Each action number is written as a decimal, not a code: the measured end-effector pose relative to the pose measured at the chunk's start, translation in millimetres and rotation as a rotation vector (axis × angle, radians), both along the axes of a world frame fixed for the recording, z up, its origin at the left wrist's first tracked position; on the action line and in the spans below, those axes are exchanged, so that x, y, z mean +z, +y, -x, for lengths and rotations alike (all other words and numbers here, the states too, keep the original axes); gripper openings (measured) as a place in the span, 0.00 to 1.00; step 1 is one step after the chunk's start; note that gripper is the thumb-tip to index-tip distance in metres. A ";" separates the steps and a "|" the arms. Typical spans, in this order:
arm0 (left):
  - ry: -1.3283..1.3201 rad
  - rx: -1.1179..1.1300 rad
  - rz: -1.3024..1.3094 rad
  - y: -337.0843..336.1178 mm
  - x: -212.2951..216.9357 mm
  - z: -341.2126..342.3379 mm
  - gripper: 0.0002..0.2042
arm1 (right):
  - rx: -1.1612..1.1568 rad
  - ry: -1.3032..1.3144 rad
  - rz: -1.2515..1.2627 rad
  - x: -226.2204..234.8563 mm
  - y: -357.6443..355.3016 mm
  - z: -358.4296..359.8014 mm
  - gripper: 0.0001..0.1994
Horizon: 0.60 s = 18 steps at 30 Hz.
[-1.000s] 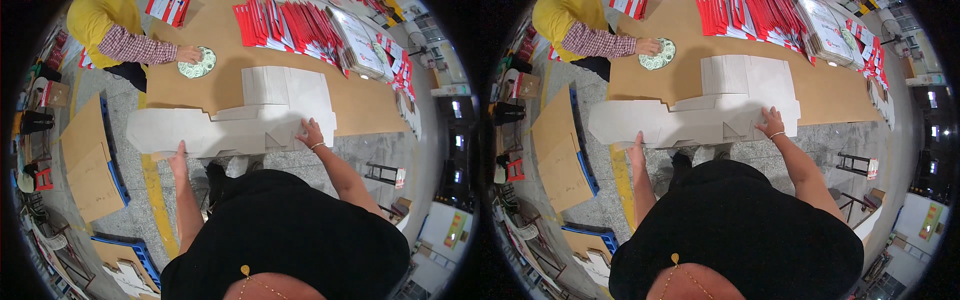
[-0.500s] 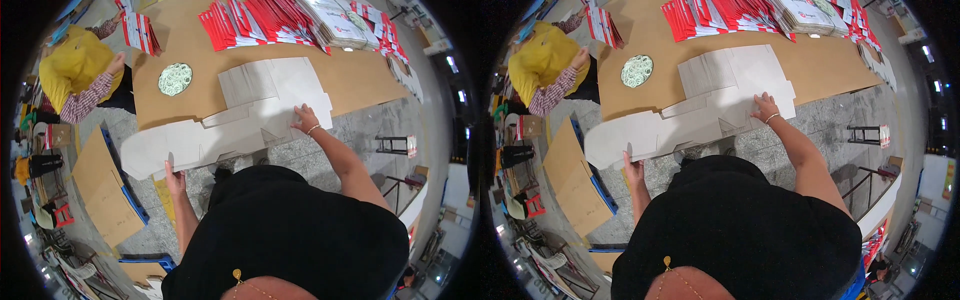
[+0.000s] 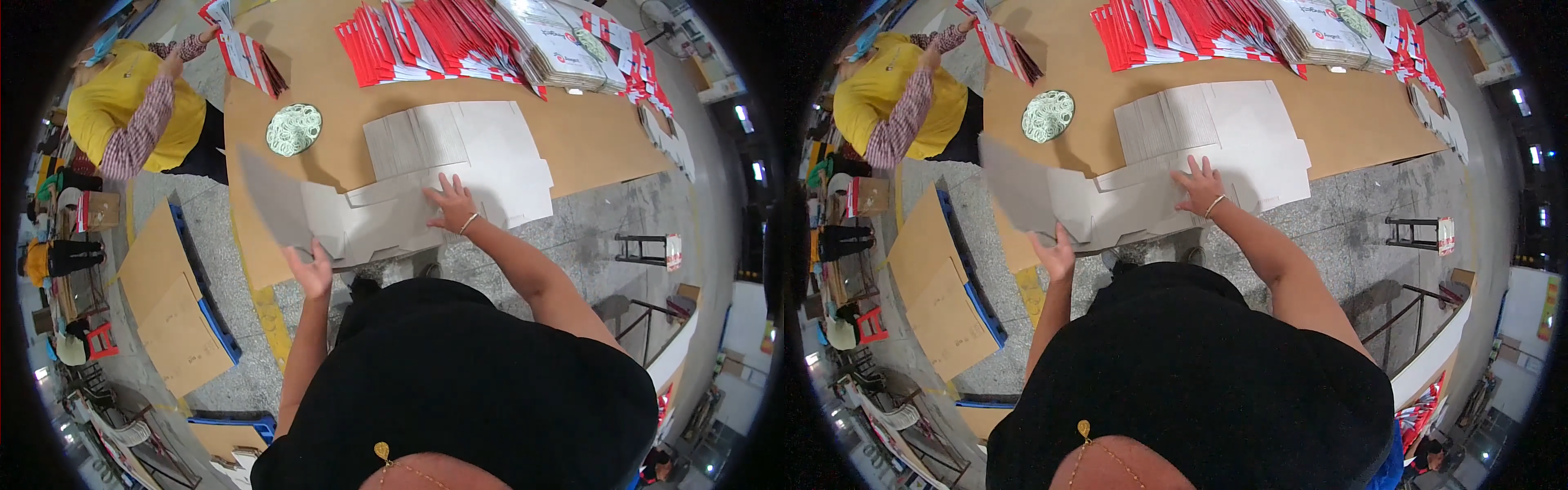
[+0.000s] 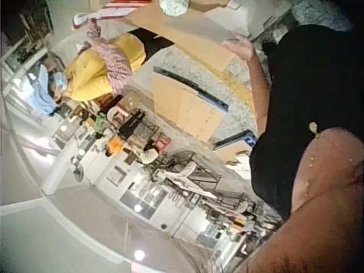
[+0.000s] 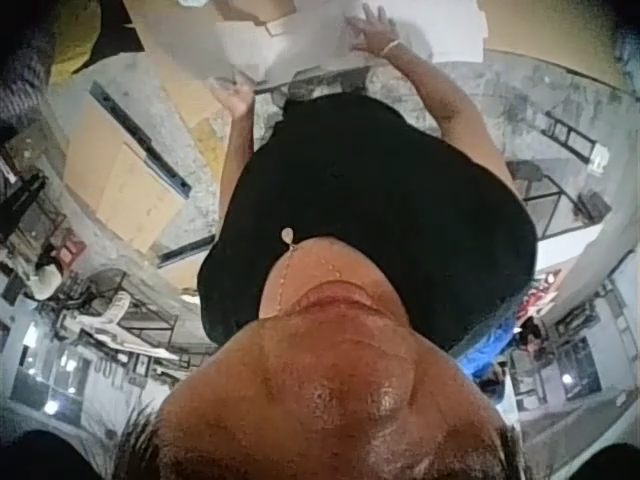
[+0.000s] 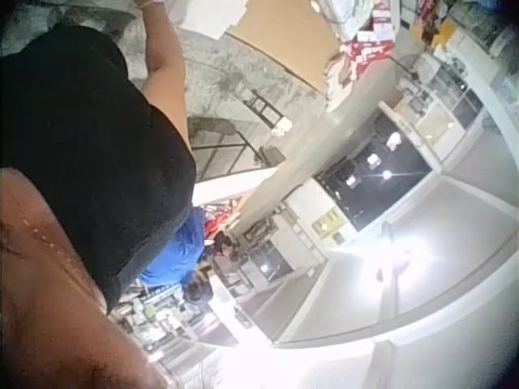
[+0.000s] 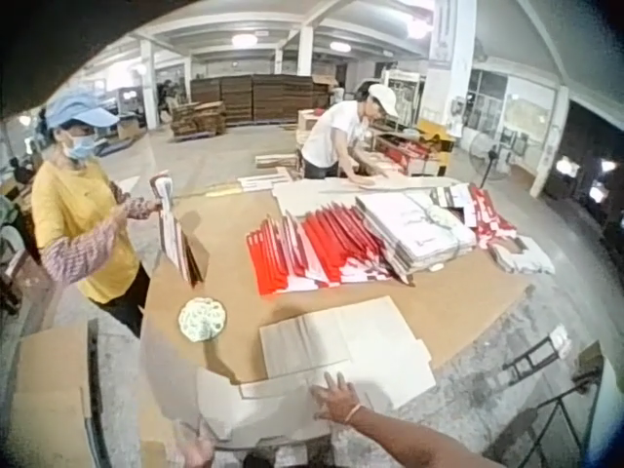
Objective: Collecting cardboard templates from a pallet and stacking them on a work table.
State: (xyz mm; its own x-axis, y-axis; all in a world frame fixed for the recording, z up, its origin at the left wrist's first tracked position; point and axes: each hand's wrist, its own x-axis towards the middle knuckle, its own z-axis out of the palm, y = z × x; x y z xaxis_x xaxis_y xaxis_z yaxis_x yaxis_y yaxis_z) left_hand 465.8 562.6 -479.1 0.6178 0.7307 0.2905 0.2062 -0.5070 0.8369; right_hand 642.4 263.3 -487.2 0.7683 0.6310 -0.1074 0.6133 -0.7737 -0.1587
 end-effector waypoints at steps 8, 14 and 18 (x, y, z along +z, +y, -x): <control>-0.248 -0.005 0.999 4.7 53.6 3.7 0.22 | -0.062 0.034 0.036 -0.8 -17.5 -6.9 0.42; -0.323 0.187 1.418 55.2 -45.1 31.2 0.23 | -0.024 0.026 0.009 8.6 -3.3 -8.3 0.41; -0.332 0.161 1.484 57.0 -59.1 33.2 0.23 | -0.080 0.034 0.104 11.5 11.1 -37.3 0.34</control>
